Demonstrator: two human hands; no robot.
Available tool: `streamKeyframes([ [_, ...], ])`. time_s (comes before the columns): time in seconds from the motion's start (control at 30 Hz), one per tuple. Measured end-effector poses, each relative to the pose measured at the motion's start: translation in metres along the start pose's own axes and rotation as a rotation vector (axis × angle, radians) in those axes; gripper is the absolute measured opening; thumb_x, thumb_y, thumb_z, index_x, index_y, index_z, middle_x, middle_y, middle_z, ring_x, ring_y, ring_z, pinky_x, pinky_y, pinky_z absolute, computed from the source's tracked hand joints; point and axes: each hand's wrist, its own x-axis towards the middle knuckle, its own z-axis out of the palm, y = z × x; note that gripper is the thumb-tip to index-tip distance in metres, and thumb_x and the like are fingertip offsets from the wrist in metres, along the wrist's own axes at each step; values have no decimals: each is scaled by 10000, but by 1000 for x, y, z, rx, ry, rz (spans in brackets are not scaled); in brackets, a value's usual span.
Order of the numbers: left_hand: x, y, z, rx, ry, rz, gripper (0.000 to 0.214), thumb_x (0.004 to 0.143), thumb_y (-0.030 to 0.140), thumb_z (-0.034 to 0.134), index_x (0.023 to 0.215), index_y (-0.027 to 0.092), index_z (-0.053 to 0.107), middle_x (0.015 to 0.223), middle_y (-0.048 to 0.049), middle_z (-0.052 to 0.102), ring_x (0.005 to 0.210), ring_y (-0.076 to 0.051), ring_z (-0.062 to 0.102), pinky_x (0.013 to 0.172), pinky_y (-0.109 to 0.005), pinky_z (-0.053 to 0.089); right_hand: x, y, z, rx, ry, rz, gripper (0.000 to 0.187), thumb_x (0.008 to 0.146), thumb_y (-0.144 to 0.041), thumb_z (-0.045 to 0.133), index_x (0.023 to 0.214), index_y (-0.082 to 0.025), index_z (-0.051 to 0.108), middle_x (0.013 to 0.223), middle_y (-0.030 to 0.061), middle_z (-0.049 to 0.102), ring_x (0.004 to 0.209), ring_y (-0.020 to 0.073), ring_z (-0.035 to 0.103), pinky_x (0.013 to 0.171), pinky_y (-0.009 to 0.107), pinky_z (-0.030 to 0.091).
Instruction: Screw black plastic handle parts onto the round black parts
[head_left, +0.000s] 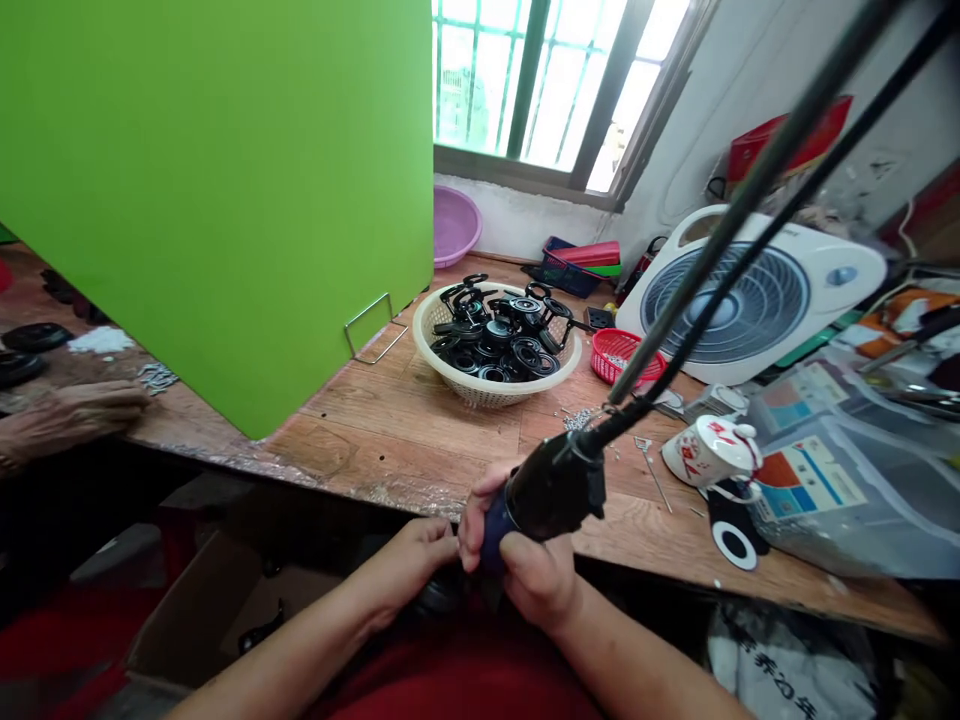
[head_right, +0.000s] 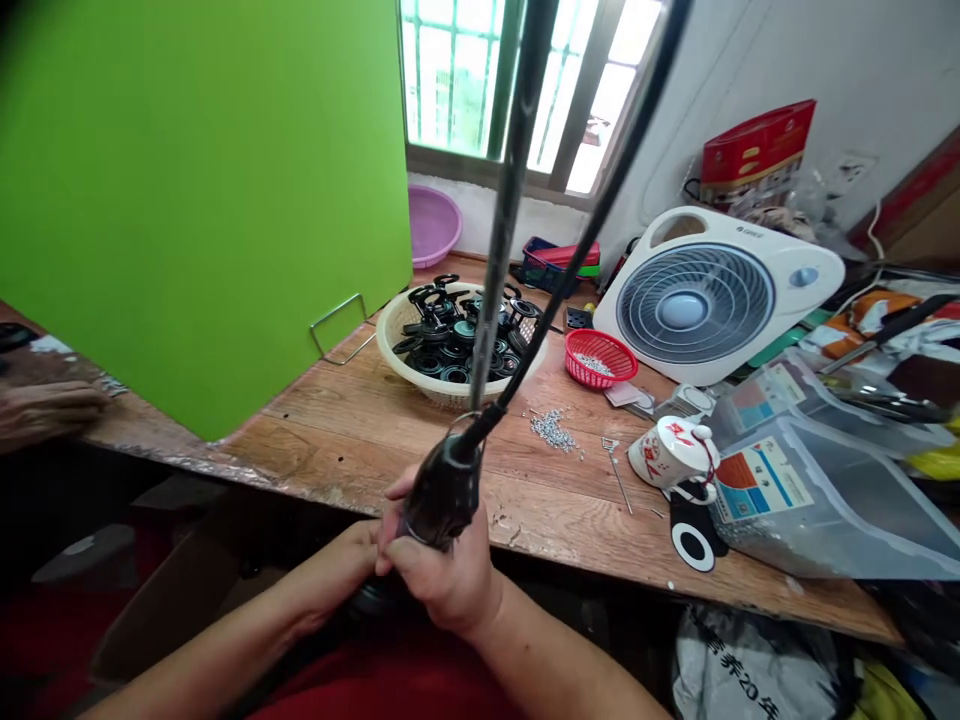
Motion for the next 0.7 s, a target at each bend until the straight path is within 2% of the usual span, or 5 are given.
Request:
streamKeyframes([
  [0.2, -21, -13, -79, 823, 149, -3, 210, 713, 363, 561, 686, 175, 472, 661, 14, 528, 642, -154, 488, 574, -242, 312, -1, -16, -64, -182, -53, 117, 741, 698, -619, 663, 1269, -200, 444, 889, 91, 652, 782, 254, 634, 695, 394, 500],
  [0.37, -51, -9, -135, 1255, 383, -186, 125, 680, 296, 549, 731, 181, 542, 776, -41, 614, 733, -233, 572, 628, -283, 343, -9, -41, -173, -775, 449, 31, 505, 829, -619, 485, 1099, -203, 578, 939, 92, 644, 835, 247, 611, 730, 376, 490],
  [0.43, -54, 11, -132, 1223, 292, -148, 157, 719, 338, 553, 736, 183, 553, 769, -35, 621, 743, -231, 577, 626, -278, 362, -16, -42, -213, -1195, 618, 109, 435, 789, -550, 585, 1009, -176, 614, 935, 99, 646, 824, 249, 595, 754, 380, 472],
  [0.53, -44, 59, -105, 1107, 137, 155, 234, 820, 415, 505, 817, 192, 573, 791, -6, 613, 769, -188, 564, 666, -257, 404, -28, -34, -252, -1585, 559, 147, 327, 809, -466, 562, 911, -167, 643, 913, 101, 630, 858, 260, 567, 793, 399, 444],
  [0.7, 22, 155, -49, 1086, 330, 737, 251, 841, 401, 530, 978, 196, 578, 938, -29, 621, 813, -170, 570, 719, -277, 450, -38, -17, -268, -1795, 502, 56, 252, 861, -369, 475, 788, -179, 623, 838, 80, 602, 839, 251, 541, 801, 395, 419],
])
